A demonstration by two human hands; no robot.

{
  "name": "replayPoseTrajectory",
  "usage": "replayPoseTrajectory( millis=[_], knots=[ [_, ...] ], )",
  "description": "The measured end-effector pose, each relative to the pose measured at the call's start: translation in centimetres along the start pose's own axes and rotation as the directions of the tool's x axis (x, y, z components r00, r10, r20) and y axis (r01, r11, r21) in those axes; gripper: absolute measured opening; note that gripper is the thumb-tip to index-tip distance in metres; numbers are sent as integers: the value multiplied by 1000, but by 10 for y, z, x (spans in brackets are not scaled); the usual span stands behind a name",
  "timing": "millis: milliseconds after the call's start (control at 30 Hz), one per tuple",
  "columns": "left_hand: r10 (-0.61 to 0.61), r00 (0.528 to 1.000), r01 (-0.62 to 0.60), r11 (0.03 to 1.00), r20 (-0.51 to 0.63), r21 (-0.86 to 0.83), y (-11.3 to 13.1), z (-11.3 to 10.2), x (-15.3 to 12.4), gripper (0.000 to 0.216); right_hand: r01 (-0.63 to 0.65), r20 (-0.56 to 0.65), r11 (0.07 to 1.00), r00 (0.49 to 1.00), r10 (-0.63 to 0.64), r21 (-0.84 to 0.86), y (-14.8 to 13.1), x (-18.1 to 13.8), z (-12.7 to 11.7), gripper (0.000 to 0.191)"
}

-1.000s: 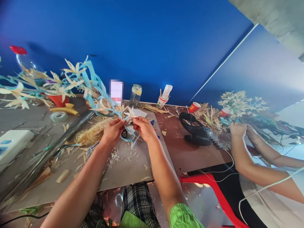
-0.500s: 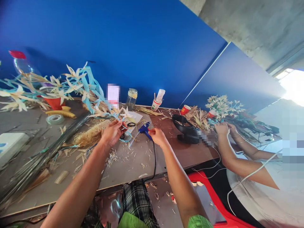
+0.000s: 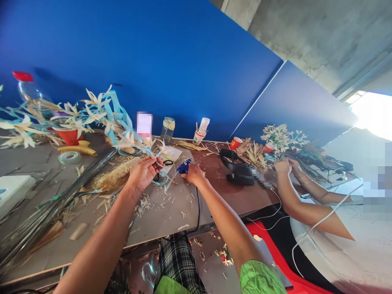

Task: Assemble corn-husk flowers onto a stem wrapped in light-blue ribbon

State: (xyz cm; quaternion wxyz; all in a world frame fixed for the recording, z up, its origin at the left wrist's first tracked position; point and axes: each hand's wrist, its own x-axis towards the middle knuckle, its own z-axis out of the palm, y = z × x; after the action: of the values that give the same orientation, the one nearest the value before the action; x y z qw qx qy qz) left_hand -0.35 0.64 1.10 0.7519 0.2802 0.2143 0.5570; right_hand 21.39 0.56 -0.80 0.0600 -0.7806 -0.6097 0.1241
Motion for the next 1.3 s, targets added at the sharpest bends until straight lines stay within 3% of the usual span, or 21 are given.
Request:
replayPoseTrajectory(
  millis=[267,333,433,500,567,600,633,733,800,900,1000,1300],
  knots=[
    [-14,1000,14,1000,-8,-13,2,4,-2,19,-15,-43,941,999,31,338,15,18,3,13],
    [-10,1000,10,1000,-23,-17,2,4,-2,19,17,-77,893,997,21,451,19,16,0,13],
    [5,997,-7,1000,-73,-27,1,1,1,19,74,-148,789,989,21,610,24,10,-10,28],
    [7,993,-12,999,-122,-35,0,-2,3,20,153,-203,628,979,8,763,26,3,-21,39],
    [5,985,-10,999,-170,-30,-1,-4,4,21,252,-251,298,967,-41,921,26,-7,-32,44],
    [5,982,-8,1000,-189,-17,-2,-5,5,20,267,-254,184,963,-93,946,25,-13,-38,45],
    [6,979,-6,1000,-203,-1,-2,-5,5,20,271,-250,135,955,-158,953,22,-19,-43,46],
    [11,977,-3,999,-212,36,-4,-4,5,17,289,-213,192,917,-337,938,11,-37,-51,44],
    [11,977,0,999,-212,54,-5,-3,5,19,317,-143,350,886,-441,881,0,-46,-53,39],
    [27,978,-9,996,-209,86,-7,-4,5,20,482,-179,529,833,-523,698,-13,-54,-49,30],
    [45,980,-29,996,-192,87,-8,-5,5,20,554,-233,555,806,-544,620,-20,-56,-42,21],
    [30,984,-19,998,-176,66,-6,-1,3,17,576,-282,567,804,-524,588,-16,-46,-25,20]
  ],
)
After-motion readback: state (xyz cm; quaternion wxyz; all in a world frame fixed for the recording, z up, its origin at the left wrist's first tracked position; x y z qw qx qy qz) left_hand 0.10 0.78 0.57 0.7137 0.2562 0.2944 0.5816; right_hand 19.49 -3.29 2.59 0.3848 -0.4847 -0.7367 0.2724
